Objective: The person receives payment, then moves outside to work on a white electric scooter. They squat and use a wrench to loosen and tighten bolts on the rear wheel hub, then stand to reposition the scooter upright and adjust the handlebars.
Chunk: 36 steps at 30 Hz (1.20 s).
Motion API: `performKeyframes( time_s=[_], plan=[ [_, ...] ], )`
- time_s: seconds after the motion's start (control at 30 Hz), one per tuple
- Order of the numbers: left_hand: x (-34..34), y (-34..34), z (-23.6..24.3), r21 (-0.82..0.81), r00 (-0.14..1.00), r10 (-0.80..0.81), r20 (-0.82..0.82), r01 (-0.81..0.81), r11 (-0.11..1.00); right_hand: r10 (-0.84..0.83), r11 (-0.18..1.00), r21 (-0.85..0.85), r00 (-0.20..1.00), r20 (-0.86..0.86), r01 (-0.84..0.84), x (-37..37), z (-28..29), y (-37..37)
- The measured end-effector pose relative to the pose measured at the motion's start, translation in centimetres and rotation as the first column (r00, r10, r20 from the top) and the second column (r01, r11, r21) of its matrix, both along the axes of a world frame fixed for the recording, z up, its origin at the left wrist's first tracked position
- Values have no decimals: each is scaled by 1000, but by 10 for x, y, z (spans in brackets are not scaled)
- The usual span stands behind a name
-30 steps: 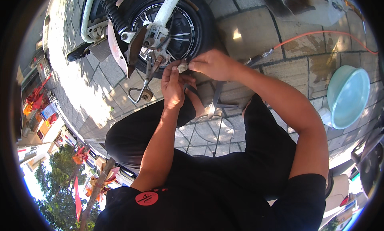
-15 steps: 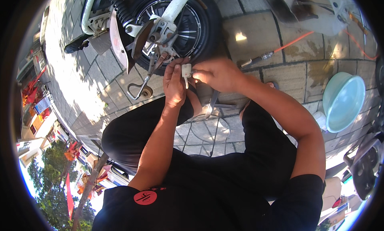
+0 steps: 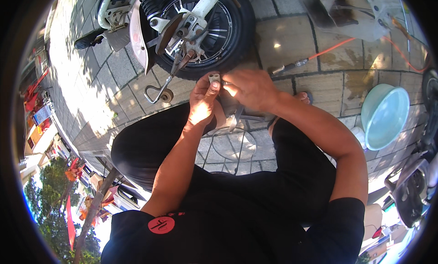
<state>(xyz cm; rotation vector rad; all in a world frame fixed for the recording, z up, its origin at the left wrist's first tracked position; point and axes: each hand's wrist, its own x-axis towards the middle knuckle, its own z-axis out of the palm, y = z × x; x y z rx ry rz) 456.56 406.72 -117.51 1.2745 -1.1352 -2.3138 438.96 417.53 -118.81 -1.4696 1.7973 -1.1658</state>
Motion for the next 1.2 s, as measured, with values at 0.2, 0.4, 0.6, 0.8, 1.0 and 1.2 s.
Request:
performKeyframes(
  time_s=[0.2,0.4,0.6,0.8,1.0,1.2],
  plan=[
    [1,-4,4,15,997,-78,21,78,997,-11,978,208,991,135,-17,4,-1,4],
    [5,9,-7,-14,975,-145,169,149,989,48,875,453,963,265,-169,3,21,1],
    [0,11,26,-151,950,-224,217,260,954,133,787,544,941,311,-291,-2,22,15],
    [43,-7,26,-477,752,-340,564,634,610,155,856,494,987,39,-154,-14,24,24],
    [21,-12,90,-448,471,-446,761,879,165,-485,730,511,871,-81,454,-94,30,41],
    [-6,1,119,-356,224,-496,839,916,-187,-964,233,19,234,-125,972,-232,42,108]
  ],
)
